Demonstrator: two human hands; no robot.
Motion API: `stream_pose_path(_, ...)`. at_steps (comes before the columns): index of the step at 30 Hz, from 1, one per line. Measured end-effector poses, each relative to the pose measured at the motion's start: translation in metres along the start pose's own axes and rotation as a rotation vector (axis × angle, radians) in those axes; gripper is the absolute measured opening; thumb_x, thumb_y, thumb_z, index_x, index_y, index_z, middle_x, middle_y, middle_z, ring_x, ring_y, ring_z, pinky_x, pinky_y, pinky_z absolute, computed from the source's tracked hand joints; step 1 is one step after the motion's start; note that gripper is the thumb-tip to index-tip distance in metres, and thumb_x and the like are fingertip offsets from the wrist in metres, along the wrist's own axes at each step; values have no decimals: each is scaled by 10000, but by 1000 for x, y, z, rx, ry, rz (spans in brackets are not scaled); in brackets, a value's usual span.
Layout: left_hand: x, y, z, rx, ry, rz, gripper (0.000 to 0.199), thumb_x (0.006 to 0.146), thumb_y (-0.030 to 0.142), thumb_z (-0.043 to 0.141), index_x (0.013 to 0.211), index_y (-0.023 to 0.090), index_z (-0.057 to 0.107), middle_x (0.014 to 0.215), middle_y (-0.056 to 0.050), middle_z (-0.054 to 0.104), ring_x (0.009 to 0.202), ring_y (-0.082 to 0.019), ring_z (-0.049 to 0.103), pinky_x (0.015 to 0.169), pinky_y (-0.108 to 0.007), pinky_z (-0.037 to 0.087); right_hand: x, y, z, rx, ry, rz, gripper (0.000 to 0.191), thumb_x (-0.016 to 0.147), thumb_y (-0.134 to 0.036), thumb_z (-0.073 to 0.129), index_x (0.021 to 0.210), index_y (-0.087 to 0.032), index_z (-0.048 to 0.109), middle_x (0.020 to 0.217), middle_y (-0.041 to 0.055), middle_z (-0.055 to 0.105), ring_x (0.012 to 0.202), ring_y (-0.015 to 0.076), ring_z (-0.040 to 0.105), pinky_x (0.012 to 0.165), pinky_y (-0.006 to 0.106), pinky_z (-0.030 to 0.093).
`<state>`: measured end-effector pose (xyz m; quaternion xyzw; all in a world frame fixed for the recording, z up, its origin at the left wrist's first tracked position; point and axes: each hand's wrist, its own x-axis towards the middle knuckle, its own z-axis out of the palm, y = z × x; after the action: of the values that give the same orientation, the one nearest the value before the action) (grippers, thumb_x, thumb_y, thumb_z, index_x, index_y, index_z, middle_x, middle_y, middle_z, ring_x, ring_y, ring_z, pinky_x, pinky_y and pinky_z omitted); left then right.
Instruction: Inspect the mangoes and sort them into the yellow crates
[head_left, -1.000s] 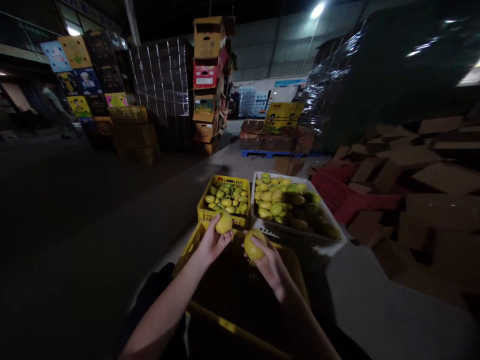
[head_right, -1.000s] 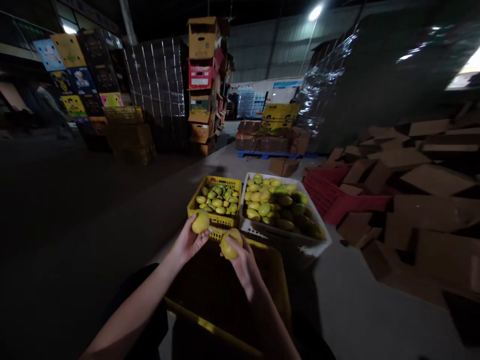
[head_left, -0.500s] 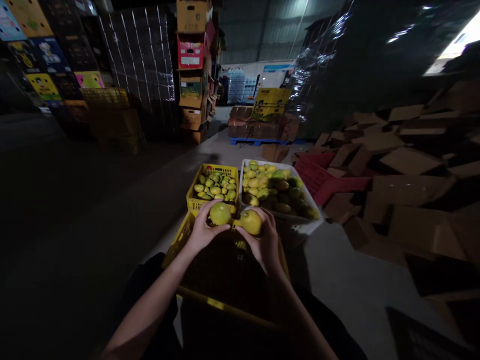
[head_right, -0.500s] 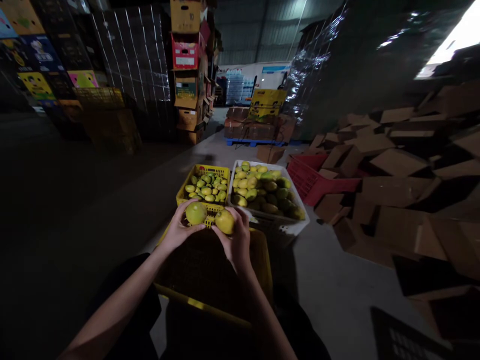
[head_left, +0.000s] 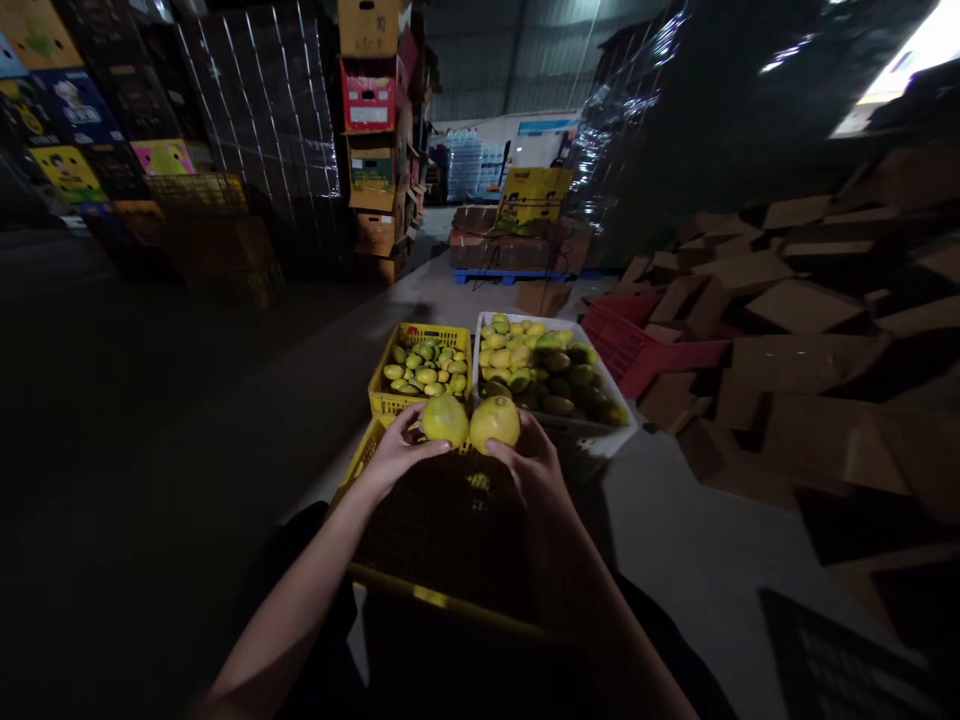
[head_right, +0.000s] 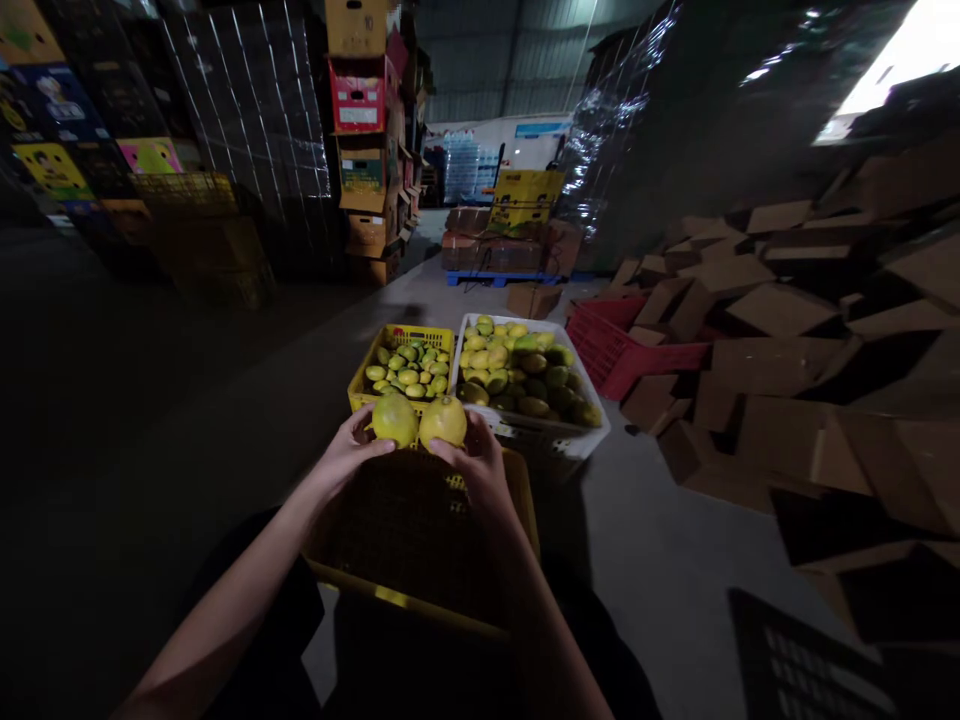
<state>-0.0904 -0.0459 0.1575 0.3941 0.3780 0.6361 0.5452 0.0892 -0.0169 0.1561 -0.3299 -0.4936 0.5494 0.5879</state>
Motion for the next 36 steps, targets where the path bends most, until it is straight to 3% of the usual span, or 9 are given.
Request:
stream_pose_path(3,-3,4,-2,-98,-32,-137,484,558,142,839,1010,125,667,1009,-85,691,954,-218,651,884,-306,502,1,-3,-6,89,-27,132,403,530,-312,828,900,-252,680,890,3,680,830,191,625,741,293,506)
stream_pose_path(6,-4,7,-5,-194,-23,-219,439,597,121,812,1010,111,662,992,-88,690,922,-219,672,891,-331,525,2,-3,-9,178,31,217,427,481,-353,848,857,-264,666,836,5,696,802,222,656,713,352,534)
stream_pose_path(9,-2,7,-8,-251,-1,-220,396,671,89,745,1047,136,631,934,-60,693,919,-202,681,939,-367,523,4,-4,-9,225,68,236,441,446,-359,872,817,-260,655,811,5,704,811,238,672,724,392,551)
stream_pose_path(13,3,4,-11,-309,37,-240,335,745,53,647,1069,133,629,881,-48,709,876,-183,697,932,-371,538,4,-8,-9,208,15,258,441,466,-385,869,840,-240,687,907,40,729,889,262,673,733,395,566)
stream_pose_path(22,6,0,-11,-389,38,-226,546,812,82,599,1340,176,498,1112,-78,701,1000,-193,679,957,-330,524,4,0,-13,272,-13,300,462,554,-379,840,963,-246,670,936,40,744,835,263,704,760,440,572)
stream_pose_path(26,4,0,-4,-424,7,-268,447,858,230,606,1284,118,530,1170,-119,671,1063,-214,651,979,-333,511,4,3,-9,256,-40,308,409,596,-361,825,959,-248,675,957,43,740,819,259,712,772,452,573)
stream_pose_path(29,3,-7,1,-387,17,-233,424,818,193,661,1227,135,569,1172,-102,667,1074,-199,640,994,-318,497,2,4,-2,245,0,350,340,609,-350,818,900,-226,691,953,60,739,822,265,713,764,462,574)
stream_pose_path(32,2,-18,4,-305,24,-229,442,768,164,715,1192,188,591,1126,-62,682,1003,-166,660,953,-306,516,-2,3,5,192,-21,354,290,642,-387,796,858,-217,703,963,65,736,860,260,706,783,452,574)
stream_pose_path(36,3,-26,5,-192,48,-298,385,729,291,765,1076,182,639,1000,-50,703,815,-127,675,782,-244,543,-7,2,9,53,-107,283,305,644,-379,802,895,-227,718,1009,46,729,910,244,688,819,427,568)
